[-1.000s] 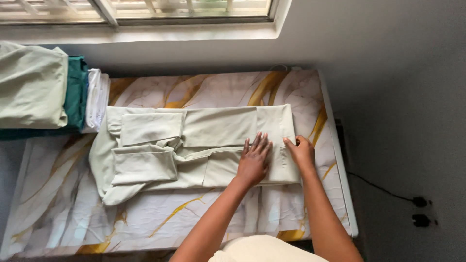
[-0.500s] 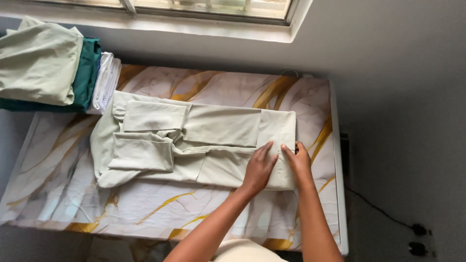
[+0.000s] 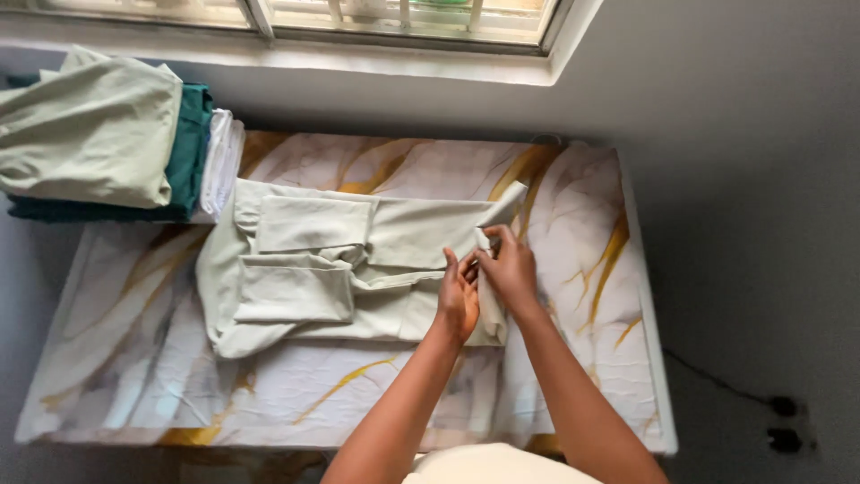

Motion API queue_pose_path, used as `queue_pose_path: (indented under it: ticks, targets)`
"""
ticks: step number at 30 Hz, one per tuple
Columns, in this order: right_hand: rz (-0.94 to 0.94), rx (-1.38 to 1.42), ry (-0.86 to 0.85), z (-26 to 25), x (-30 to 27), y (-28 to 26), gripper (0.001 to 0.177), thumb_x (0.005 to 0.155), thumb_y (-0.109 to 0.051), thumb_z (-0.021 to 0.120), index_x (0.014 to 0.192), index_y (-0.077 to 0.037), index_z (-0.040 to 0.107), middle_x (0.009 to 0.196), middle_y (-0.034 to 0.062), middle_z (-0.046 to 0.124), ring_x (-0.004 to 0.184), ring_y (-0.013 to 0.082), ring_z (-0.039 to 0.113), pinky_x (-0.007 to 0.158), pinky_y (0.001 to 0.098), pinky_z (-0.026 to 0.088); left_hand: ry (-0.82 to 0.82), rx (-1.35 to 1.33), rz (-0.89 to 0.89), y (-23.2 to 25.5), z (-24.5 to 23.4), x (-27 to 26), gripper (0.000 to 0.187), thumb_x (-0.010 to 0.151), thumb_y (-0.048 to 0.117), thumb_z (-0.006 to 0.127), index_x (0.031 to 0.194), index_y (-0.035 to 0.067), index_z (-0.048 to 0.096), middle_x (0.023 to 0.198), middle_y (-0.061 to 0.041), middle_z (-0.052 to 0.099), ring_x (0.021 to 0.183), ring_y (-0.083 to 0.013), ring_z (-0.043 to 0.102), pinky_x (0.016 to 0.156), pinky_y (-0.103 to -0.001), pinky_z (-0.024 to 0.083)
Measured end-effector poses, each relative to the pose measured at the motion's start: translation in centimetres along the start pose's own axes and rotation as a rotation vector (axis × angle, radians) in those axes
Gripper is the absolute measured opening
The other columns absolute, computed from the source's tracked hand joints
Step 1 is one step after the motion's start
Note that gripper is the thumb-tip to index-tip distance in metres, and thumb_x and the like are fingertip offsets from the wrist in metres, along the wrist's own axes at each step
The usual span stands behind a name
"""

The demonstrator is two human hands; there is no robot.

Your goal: Fold a light-colored long-sleeved shirt on a table.

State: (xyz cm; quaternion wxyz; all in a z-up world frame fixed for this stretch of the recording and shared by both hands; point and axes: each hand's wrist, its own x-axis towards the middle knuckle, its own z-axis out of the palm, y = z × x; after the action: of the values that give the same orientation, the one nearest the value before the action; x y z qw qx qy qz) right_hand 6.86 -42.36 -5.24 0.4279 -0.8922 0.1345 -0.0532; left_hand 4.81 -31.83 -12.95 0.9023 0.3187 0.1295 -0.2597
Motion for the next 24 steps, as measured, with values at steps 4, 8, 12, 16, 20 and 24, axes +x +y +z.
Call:
queue_pose_path:
  ticks: [4,8,12,16,20,24]
  targets:
    - [-0.008,-0.081,-0.035,5.1,-1.3,-4.1,0.039,0.079,-0.018,0.072,0.117,-0.009,0.068,0.085,0.0168,0.074,0.079,0.0307,0.073,0.075,0.042,0.057,-0.087,-0.028,0.204,2.7,-3.6,-1.1,0.093,0.1,0.077,0.032,0.141,-0.004,0.055,0.148,-0.015,0.055,0.139,-0.022,0.047,0.118,-0.037,0.03]
    - [-0.08,-0.176,0.0,9.4,-2.1,-5.0,0.035,0.078,-0.014,0.071,0.112,-0.008,0.068,0.092,0.0181,0.073,0.086,0.036,0.071,0.078,0.0457,0.055,0.023,-0.146,0.033,4.4,-7.4,-1.5,0.084,0.099,0.072,0.029,0.136,0.003,0.06,0.14,-0.007,0.058,0.131,-0.0199,0.051,0.114,-0.038,0.035]
    - [-0.06,-0.228,0.045,10.7,-3.2,-7.0,0.033,0.078,-0.012,0.07,0.11,-0.007,0.067,0.098,0.017,0.072,0.091,0.0358,0.071,0.081,0.0465,0.055,0.013,-0.026,-0.006,4.1,-11.7,-1.1,0.071,0.11,0.067,0.039,0.131,0.002,0.057,0.128,-0.01,0.057,0.12,-0.0226,0.051,0.109,-0.04,0.037]
    - [-0.013,-0.245,0.068,11.4,-4.5,-9.6,0.033,0.078,-0.009,0.069,0.111,-0.008,0.067,0.102,0.0164,0.072,0.092,0.0355,0.07,0.082,0.0466,0.055,0.034,0.12,-0.13,7.7,-10.8,-4.9,0.065,0.1,0.063,0.038,0.132,0.012,0.062,0.13,-0.001,0.063,0.122,-0.0137,0.053,0.109,-0.031,0.034]
    - [-0.027,-0.245,0.07,14.3,-4.7,-8.4,0.034,0.079,-0.008,0.069,0.113,-0.01,0.067,0.1,0.0164,0.071,0.092,0.0356,0.07,0.082,0.0463,0.055,-0.049,0.04,0.008,8.2,-12.7,-5.1,0.066,0.103,0.064,0.038,0.127,0.008,0.063,0.124,0.0,0.065,0.12,-0.0131,0.053,0.11,-0.031,0.033]
    - [-0.132,-0.218,0.064,16.2,-4.6,-7.1,0.033,0.077,-0.008,0.07,0.11,-0.01,0.066,0.099,0.0154,0.072,0.092,0.0343,0.071,0.081,0.0457,0.056,-0.016,0.029,0.002,7.8,-15.5,-4.7,0.063,0.105,0.061,0.041,0.13,0.007,0.062,0.124,-0.001,0.064,0.121,-0.0139,0.054,0.108,-0.03,0.036]
